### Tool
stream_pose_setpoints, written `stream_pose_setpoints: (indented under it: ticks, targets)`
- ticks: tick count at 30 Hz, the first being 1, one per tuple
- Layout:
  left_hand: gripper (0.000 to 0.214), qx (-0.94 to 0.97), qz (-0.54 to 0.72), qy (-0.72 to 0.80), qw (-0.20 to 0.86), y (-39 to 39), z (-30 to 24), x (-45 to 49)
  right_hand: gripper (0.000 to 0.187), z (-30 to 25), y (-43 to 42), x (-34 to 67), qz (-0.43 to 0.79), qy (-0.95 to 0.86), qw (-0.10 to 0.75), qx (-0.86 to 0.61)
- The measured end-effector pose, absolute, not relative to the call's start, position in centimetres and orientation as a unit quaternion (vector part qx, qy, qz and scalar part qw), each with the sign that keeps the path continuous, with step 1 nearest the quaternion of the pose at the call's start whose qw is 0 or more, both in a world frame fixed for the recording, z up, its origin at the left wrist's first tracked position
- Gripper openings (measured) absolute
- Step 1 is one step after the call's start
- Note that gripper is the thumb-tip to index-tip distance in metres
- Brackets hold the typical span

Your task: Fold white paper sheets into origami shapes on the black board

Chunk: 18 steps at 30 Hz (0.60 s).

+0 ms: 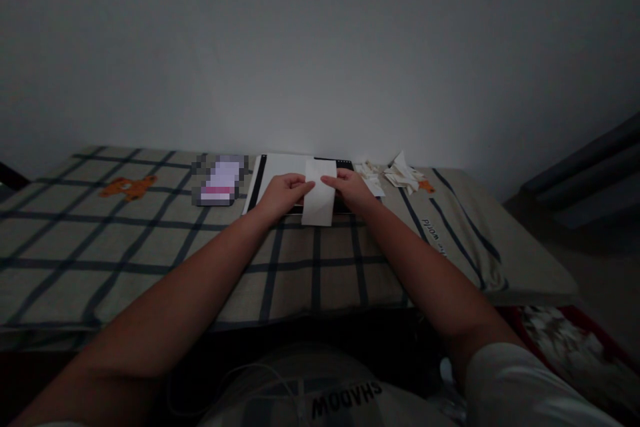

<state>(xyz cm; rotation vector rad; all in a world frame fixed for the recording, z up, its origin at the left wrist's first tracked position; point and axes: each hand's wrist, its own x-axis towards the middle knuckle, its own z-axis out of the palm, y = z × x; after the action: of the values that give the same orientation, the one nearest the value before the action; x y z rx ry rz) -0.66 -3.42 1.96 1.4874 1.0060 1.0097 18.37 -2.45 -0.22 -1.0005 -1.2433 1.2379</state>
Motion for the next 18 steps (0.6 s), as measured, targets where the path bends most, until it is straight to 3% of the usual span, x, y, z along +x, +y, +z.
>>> stream_pose_setpoints:
  ticks: [10,18]
  targets:
    - [0.037,0.579,0.426,0.413,0.559,-2.6,1.4,-1.0,0.037,1.1,-3.0,18.4,0.577,-0.449,0.565,-0.383]
    - [0.035,0.546,0.416,0.413,0.598,-2.6,1.5,-1.0,0.033,1.0,-2.6,18.6,0.528,-0.459,0.577,-0.422]
